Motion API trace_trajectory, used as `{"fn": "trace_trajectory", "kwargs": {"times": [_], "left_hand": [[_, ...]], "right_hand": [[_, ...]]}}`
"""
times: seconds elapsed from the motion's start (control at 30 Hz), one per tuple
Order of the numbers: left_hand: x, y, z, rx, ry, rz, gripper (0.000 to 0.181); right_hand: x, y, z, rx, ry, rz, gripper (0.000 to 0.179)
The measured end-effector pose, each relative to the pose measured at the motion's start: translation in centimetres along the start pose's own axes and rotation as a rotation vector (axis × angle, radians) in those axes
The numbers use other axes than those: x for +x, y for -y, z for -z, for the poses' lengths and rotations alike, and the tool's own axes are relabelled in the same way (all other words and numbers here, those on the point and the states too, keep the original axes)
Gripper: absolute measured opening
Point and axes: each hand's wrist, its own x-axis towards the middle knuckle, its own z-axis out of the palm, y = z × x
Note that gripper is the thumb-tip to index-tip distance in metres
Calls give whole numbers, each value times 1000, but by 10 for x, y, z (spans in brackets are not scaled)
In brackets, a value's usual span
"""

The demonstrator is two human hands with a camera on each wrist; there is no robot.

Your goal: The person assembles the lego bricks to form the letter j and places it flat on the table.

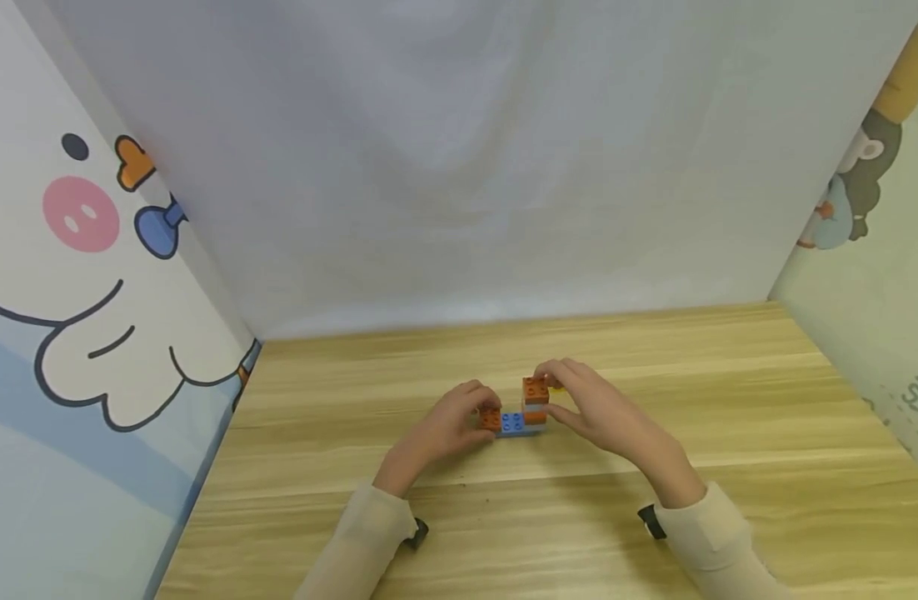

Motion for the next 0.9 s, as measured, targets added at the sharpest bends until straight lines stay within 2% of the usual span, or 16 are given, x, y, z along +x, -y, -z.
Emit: {"fn": "trace_trajectory", "kwargs": {"times": [0.17,0.37,0.57,0.7,0.8,0.9], "left_hand": [[0,2,0,-14,-16,-12,33],[-2,1,3,-54,14,-12,26],[-3,-2,5,-69,74,-18,27],[-7,-1,5,-75,123,9,31],[-10,0,4,-71,139,36,33],[-12,1,2,-62,132,34,31]], "right_hand": [[4,-1,-1,3,-15,12,44],[11,-7,2,10,-15,-9,39],[20,-16,4,55,66,-75,44],[24,-25,1,86,124,-113,48],[29,-33,-5,120,162,-129,45],[33,-41,-10,149,194,-131,42]]}}
